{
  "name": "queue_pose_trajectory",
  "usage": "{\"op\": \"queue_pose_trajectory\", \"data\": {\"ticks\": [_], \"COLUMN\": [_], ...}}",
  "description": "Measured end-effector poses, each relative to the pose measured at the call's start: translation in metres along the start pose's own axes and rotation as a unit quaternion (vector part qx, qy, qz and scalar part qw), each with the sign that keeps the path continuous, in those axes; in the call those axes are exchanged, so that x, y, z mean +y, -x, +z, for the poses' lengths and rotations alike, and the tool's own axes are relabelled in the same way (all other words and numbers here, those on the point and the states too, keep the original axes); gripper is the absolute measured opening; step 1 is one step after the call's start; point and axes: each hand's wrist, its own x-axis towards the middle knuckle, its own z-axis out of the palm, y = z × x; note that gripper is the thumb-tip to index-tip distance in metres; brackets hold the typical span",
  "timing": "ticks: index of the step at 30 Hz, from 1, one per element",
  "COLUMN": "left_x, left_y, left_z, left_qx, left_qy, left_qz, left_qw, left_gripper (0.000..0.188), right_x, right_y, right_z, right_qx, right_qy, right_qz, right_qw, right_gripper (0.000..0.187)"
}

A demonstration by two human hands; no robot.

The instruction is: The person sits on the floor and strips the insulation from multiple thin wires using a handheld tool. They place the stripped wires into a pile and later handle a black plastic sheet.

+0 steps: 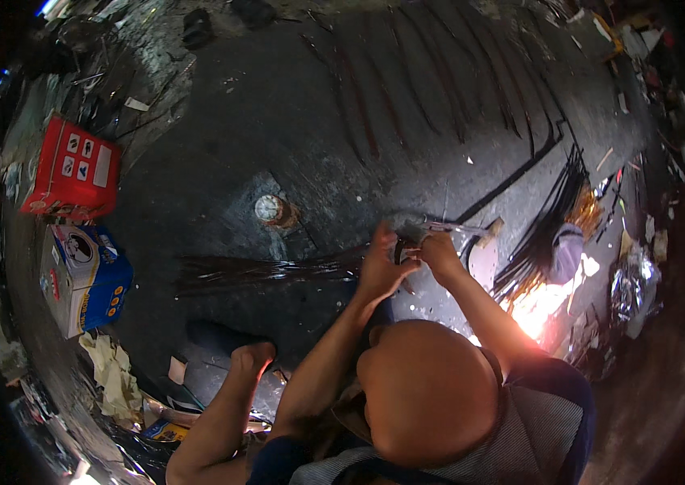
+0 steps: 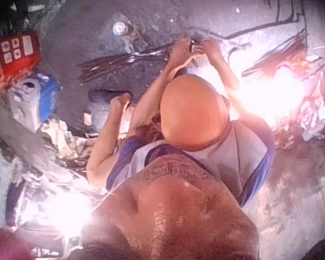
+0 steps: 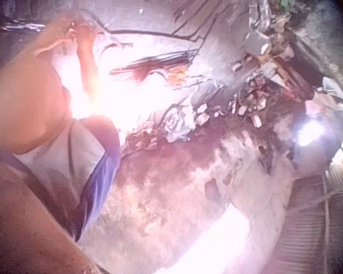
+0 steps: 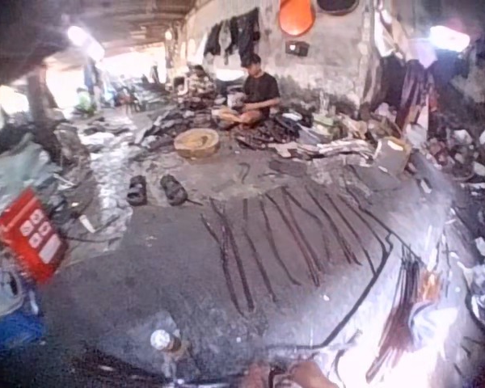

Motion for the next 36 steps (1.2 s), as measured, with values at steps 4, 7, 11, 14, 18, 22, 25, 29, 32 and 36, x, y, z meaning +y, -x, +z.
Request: {"op": "queue_pose_trajectory", "data": {"ticks": [4,7,11,14,18,22,25,29,32,36], "left_x": [-0.003,0.033,0.042,0.055,0.080,0.113,0.120,0.114,0.112,0.108], "left_y": [0.001,0.012,0.025,0.019,0.022,0.020,0.019,0.017,0.016,0.014], "left_z": [0.006,-0.024,-0.070,-0.084,-0.106,-0.105,-0.112,-0.125,-0.128,-0.128], "left_qx": [0.018,0.056,0.116,0.137,0.139,0.173,0.221,0.237,0.252,0.249], "left_qy": [-0.020,-0.185,-0.139,-0.115,-0.314,-0.305,-0.082,0.078,0.133,0.166], "left_qz": [-0.066,-0.082,0.041,0.104,0.154,0.141,0.048,-0.049,-0.087,-0.072], "left_qw": [0.997,0.978,0.983,0.978,0.927,0.926,0.971,0.967,0.954,0.952], "left_gripper": [0.066,0.055,0.024,0.014,0.014,0.014,0.011,0.010,0.007,0.007], "right_x": [-0.043,-0.043,-0.046,-0.033,-0.128,-0.168,-0.186,-0.191,-0.207,-0.204], "right_y": [-0.009,-0.028,-0.048,-0.050,-0.006,0.016,0.029,0.024,0.032,0.026], "right_z": [-0.014,-0.036,-0.036,-0.029,0.005,0.026,0.052,0.066,0.067,0.066], "right_qx": [0.068,0.116,0.118,0.023,0.076,-0.068,-0.137,-0.097,-0.062,-0.028], "right_qy": [-0.058,-0.170,-0.145,0.115,0.159,0.075,0.075,0.068,0.060,0.085], "right_qz": [-0.037,-0.005,0.026,-0.070,-0.114,-0.341,-0.324,-0.376,-0.421,-0.461], "right_qw": [0.995,0.979,0.982,0.991,0.978,0.935,0.933,0.919,0.903,0.883], "right_gripper": [0.022,0.023,0.022,0.018,0.030,0.038,0.038,0.026,0.022,0.023]}}
